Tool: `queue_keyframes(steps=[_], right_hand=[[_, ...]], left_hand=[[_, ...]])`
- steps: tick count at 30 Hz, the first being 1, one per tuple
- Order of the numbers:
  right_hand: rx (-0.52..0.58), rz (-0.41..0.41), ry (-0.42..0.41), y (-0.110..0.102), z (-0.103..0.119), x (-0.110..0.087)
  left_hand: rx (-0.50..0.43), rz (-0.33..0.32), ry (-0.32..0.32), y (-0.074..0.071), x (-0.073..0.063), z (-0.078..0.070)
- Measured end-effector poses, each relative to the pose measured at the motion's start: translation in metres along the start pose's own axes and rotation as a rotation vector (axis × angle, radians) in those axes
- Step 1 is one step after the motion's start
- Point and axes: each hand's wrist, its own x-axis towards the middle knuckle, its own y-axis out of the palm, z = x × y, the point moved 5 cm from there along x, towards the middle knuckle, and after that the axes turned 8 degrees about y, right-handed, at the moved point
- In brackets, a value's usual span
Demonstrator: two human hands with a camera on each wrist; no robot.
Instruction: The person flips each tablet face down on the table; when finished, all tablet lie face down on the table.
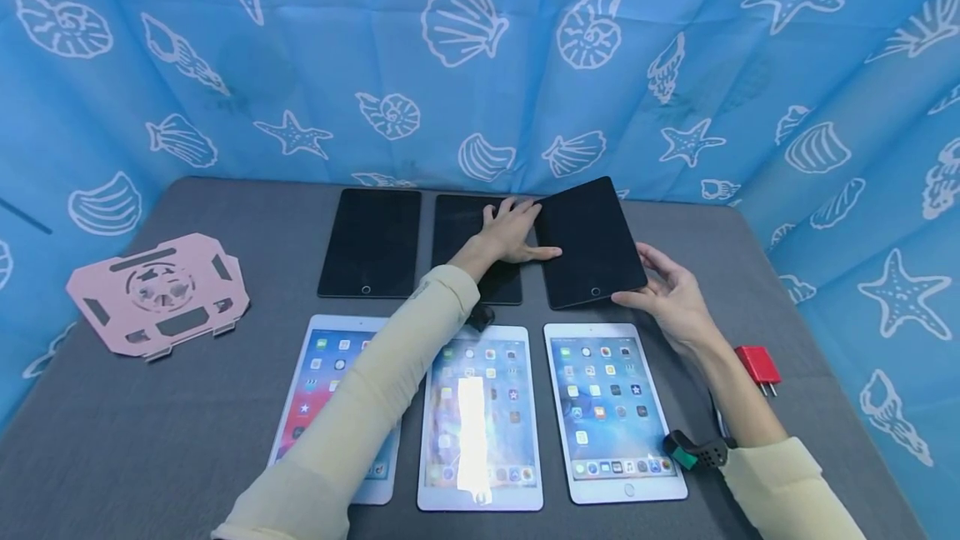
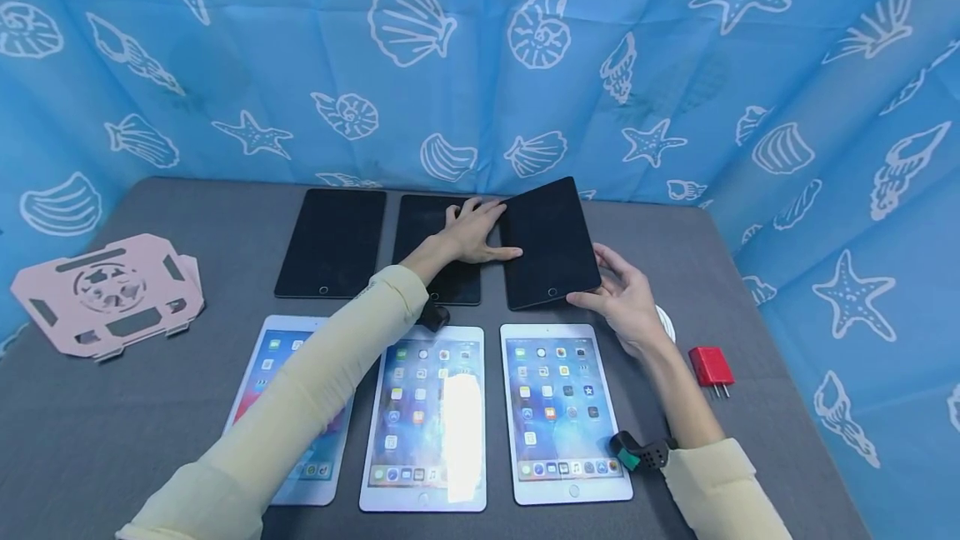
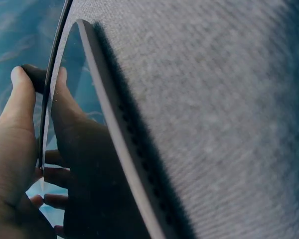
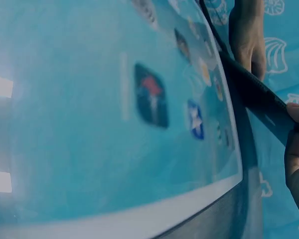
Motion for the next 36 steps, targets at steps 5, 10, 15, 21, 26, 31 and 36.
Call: queue_keyframes(steps=[5,10,15,21,26,31,36], right_hand=[[0.072,0.031,-0.074,0.005,0.013,-0.004],[-0.021,0.030,-0.144,0.013,0.030,-0.013],[-0.219,-0.028,-0.236,0.024,0.041,-0.019],[-0.272,-0.044,-0.263,0.034,0.041,-0.018],[-0.270,-0.037,-0.278,0.039,0.039,-0.015],[-0.282,-0.005,-0.286,0.042,0.035,-0.014],[-0.378,0.036,-0.252,0.048,0.028,-0.012]], left_hand=[[-0.026,-0.021,0.036,0.002,0.001,-0.004],[-0.055,-0.035,0.097,0.004,0.003,-0.017],[-0.174,-0.048,0.155,0.001,0.006,-0.028],[-0.468,-0.146,0.209,-0.021,0.008,-0.037],[-0.514,-0.157,0.244,-0.038,0.005,-0.041],[-0.477,-0.151,0.234,-0.043,0.001,-0.041],[-0.482,-0.170,0.216,-0.050,-0.003,-0.033]])
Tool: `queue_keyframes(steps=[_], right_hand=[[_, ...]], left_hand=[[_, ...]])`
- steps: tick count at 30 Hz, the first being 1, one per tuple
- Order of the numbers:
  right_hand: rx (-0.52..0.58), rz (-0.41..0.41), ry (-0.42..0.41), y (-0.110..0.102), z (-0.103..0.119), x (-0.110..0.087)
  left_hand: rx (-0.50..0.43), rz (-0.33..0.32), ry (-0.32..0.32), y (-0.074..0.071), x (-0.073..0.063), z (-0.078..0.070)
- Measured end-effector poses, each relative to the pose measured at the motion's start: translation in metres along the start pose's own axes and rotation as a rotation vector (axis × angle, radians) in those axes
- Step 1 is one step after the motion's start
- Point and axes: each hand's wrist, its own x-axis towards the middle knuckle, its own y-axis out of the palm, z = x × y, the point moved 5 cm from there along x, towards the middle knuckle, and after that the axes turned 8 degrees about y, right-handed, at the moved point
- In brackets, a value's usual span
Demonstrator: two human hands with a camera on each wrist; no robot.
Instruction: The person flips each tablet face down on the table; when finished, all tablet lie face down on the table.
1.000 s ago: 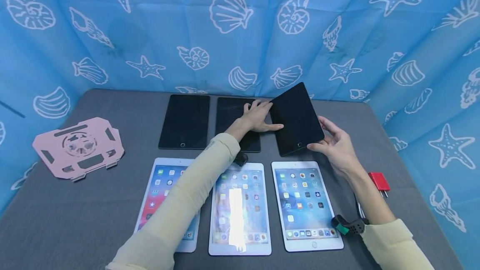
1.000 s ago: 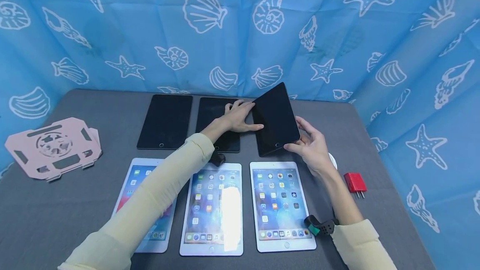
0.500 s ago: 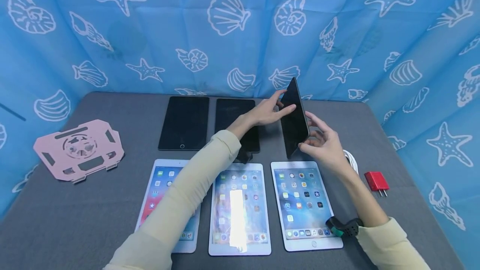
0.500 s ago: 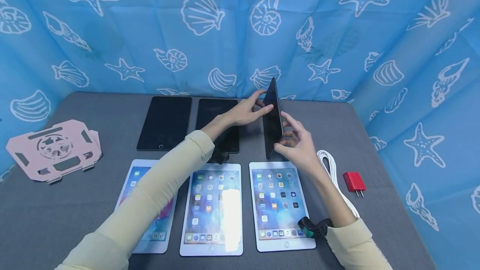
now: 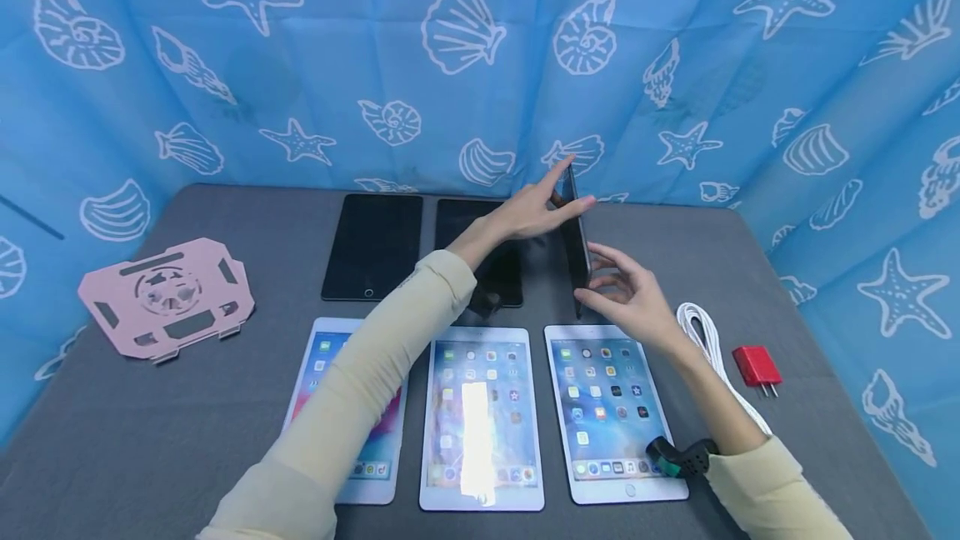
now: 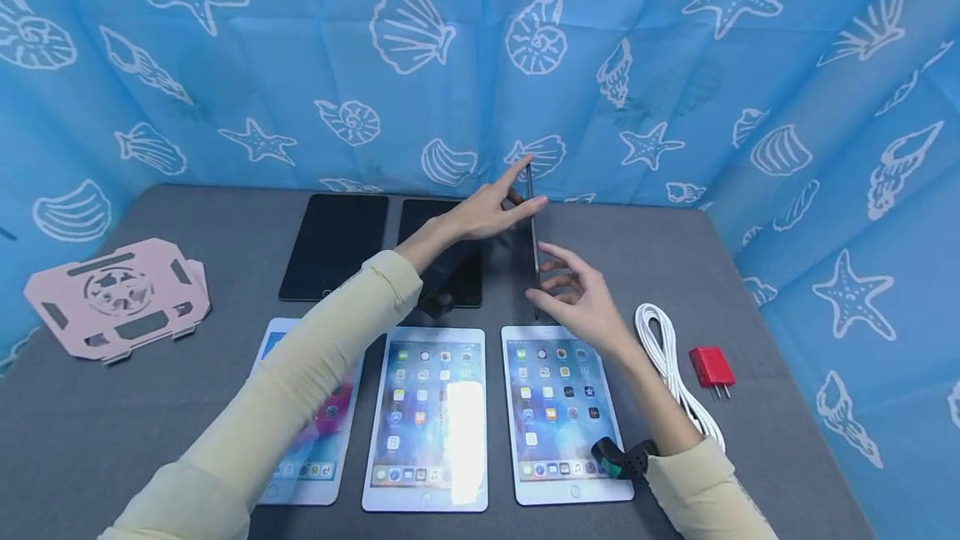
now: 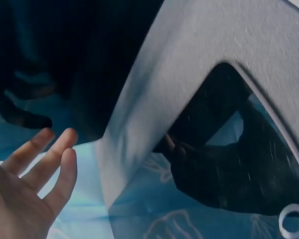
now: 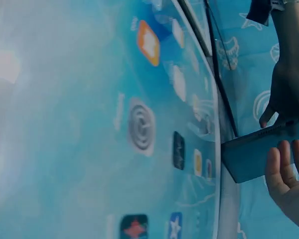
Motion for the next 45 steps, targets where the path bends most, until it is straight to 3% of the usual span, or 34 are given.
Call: queue_keyframes(steps=[5,9,13,20,26,35,40,45], right_hand=[[-0.130,0.081,0.124,0.004,-0.008,0.002],[-0.196,0.158,0.215,0.007,-0.017,0.002],[-0.212,0.186,0.247,0.011,-0.024,0.005],[-0.254,0.169,0.263,0.016,-0.028,0.008],[-0.314,0.128,0.289,0.016,-0.034,0.008],[-0.410,0.064,0.366,0.005,-0.041,0.010],[-0.428,0.052,0.343,0.001,-0.043,0.011],[-0.442,0.041,0.322,0.000,-0.043,0.010]], left_hand=[[-0.028,0.027,0.008,-0.005,-0.003,0.006],[-0.120,0.065,0.021,-0.008,-0.006,0.007],[-0.237,0.083,0.044,-0.011,-0.009,0.005],[-0.248,0.065,0.071,-0.019,-0.014,0.009],[-0.246,0.083,0.037,-0.017,-0.019,0.020],[-0.249,0.162,-0.057,-0.003,-0.029,0.038],[-0.269,0.169,-0.085,0.004,-0.030,0.045],[-0.230,0.197,-0.115,0.013,-0.032,0.051]])
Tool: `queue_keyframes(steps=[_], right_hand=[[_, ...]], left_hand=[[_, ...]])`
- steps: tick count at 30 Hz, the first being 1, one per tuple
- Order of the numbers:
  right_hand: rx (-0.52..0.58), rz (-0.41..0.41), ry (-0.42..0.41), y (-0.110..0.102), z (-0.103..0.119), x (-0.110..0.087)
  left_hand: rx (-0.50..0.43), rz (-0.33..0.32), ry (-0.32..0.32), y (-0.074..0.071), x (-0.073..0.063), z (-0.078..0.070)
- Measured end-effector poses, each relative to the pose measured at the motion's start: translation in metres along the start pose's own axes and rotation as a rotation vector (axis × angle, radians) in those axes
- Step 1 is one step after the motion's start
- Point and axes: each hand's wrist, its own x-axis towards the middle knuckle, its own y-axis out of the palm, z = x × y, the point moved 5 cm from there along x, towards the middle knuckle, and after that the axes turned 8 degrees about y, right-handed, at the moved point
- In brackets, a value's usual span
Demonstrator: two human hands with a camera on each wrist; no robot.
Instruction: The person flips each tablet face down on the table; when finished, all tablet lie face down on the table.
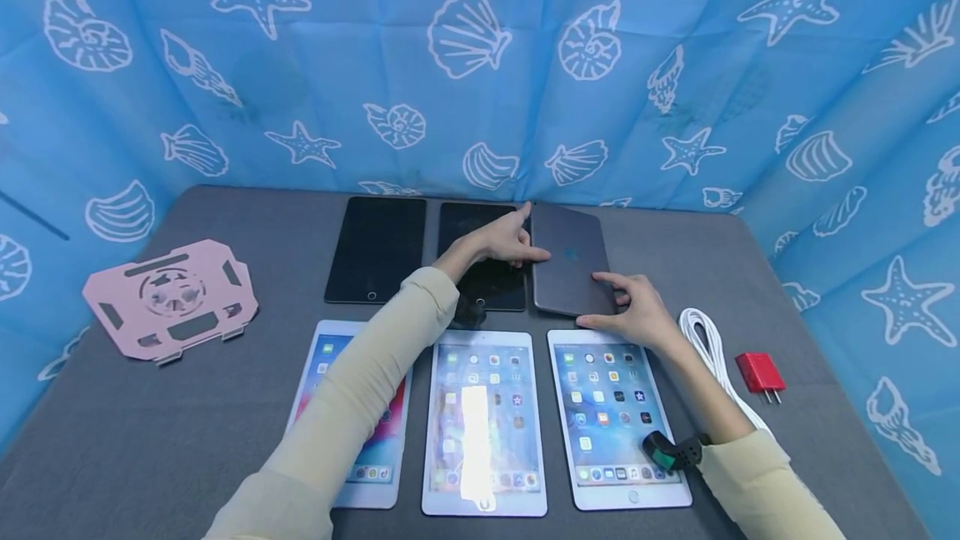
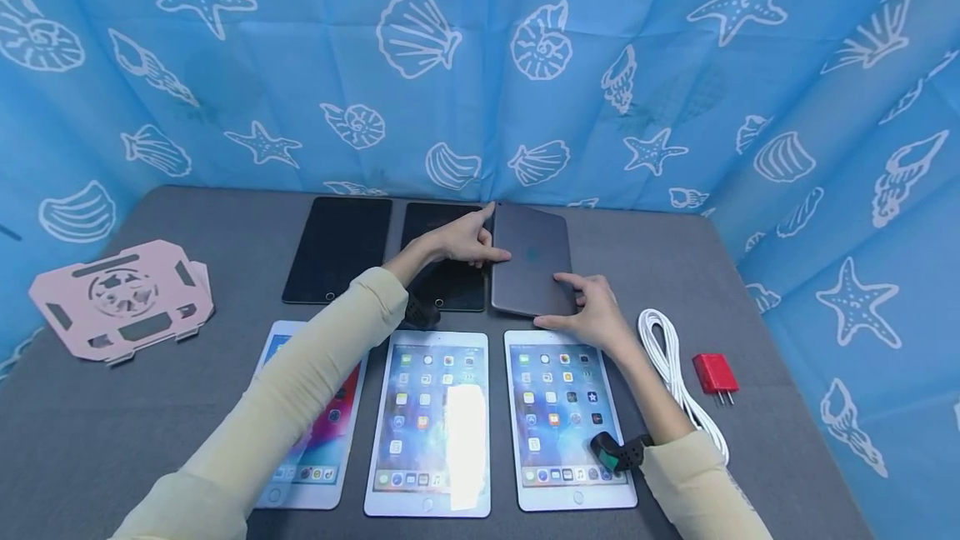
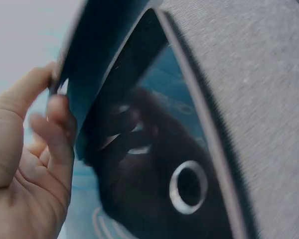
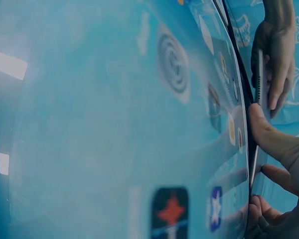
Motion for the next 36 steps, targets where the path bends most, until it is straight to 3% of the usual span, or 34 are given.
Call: queue_keyframes(steps=[18,26,36], right_hand=[[0.007,0.010,0.045,-0.008,-0.009,-0.002],[0.010,0.018,0.043,-0.010,-0.013,-0.003],[0.003,0.000,0.035,-0.012,-0.013,-0.004]], left_hand=[[0.051,-0.013,-0.098,0.015,0.003,0.000],[0.173,-0.008,-0.102,0.017,0.007,-0.006],[0.252,-0.024,-0.159,0.017,0.009,-0.006]])
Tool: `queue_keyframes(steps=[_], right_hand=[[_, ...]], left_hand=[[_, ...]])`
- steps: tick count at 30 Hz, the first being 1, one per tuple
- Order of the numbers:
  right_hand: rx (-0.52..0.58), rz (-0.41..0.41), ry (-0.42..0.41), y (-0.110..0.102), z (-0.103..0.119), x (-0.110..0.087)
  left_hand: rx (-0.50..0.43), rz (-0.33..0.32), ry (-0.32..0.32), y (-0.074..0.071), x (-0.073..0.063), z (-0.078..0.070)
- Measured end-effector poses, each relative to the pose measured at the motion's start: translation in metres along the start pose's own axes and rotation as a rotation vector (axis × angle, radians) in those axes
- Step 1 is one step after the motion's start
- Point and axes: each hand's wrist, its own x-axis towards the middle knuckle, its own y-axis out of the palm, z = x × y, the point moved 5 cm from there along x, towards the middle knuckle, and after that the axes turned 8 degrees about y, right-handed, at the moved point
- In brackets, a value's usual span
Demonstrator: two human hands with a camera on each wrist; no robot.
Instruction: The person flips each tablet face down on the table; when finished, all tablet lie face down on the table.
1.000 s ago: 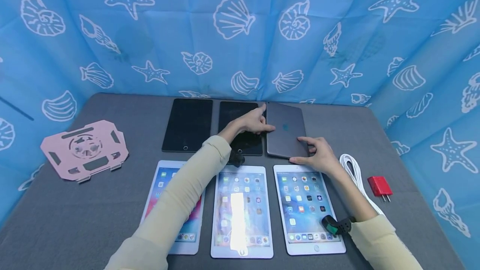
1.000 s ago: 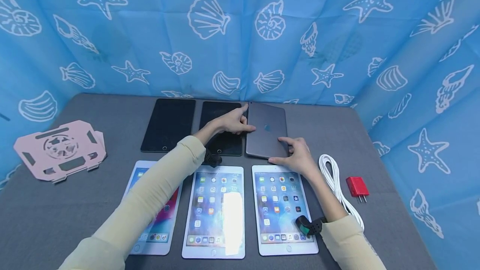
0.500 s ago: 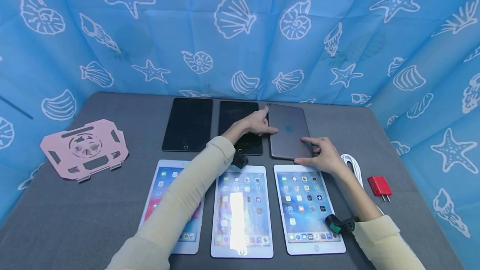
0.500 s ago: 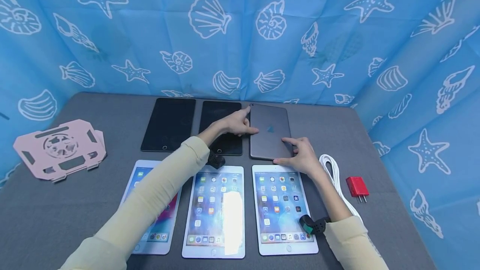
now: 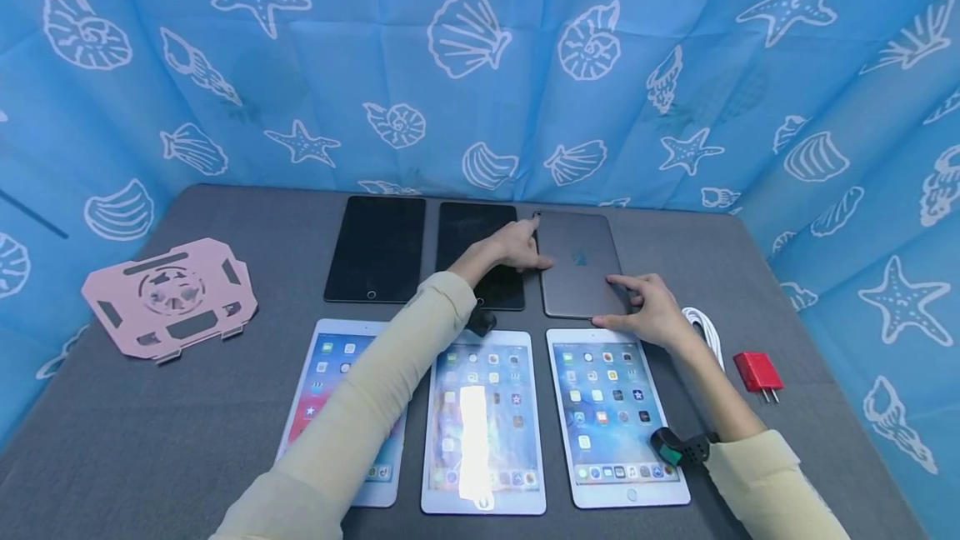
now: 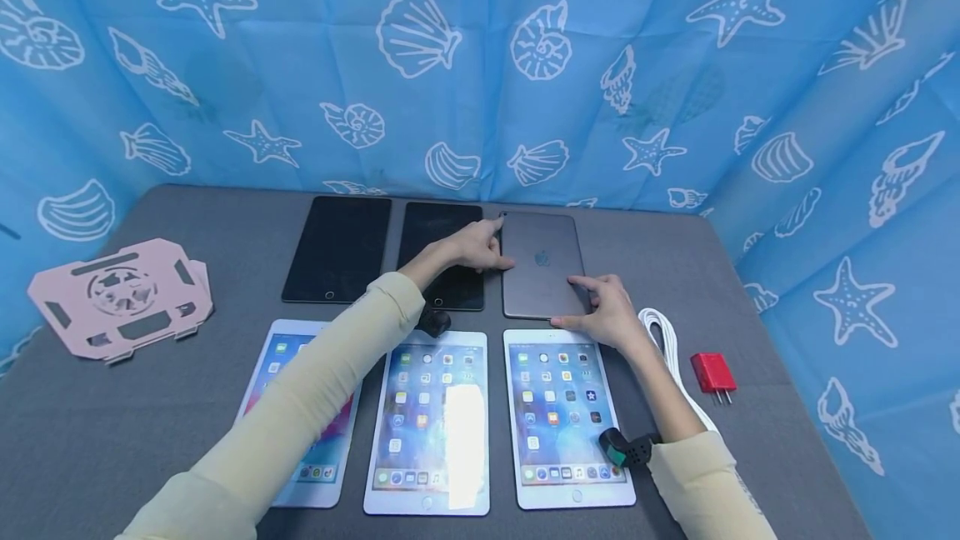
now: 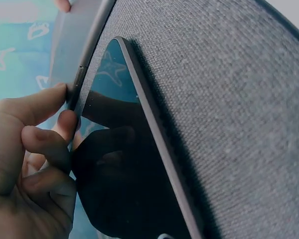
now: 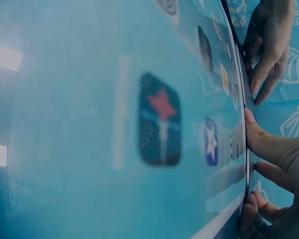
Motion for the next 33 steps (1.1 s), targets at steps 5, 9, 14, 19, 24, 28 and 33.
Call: queue_keyframes(steps=[5,9,14,19,24,28,33], right_hand=[[-0.004,-0.009,0.012,0.000,-0.003,0.001],[-0.003,-0.005,0.019,0.000,-0.004,0.001],[-0.007,0.004,0.018,0.000,-0.004,0.000],[-0.009,0.013,0.008,-0.001,-0.001,-0.003],[-0.017,0.002,-0.003,-0.002,0.005,-0.005],[-0.023,-0.009,-0.038,-0.002,0.015,-0.008],[-0.028,-0.020,-0.058,-0.002,0.032,-0.012]], left_hand=[[0.065,-0.026,-0.015,0.001,0.003,0.001],[0.076,-0.040,-0.004,0.000,0.002,0.001],[0.078,-0.038,0.015,0.001,0.001,0.002],[0.059,-0.039,0.060,0.000,-0.001,0.002],[0.045,-0.044,0.124,0.000,-0.002,0.001],[0.025,-0.058,0.198,-0.001,-0.004,0.004],[0.003,-0.115,0.329,-0.012,-0.008,0.010]])
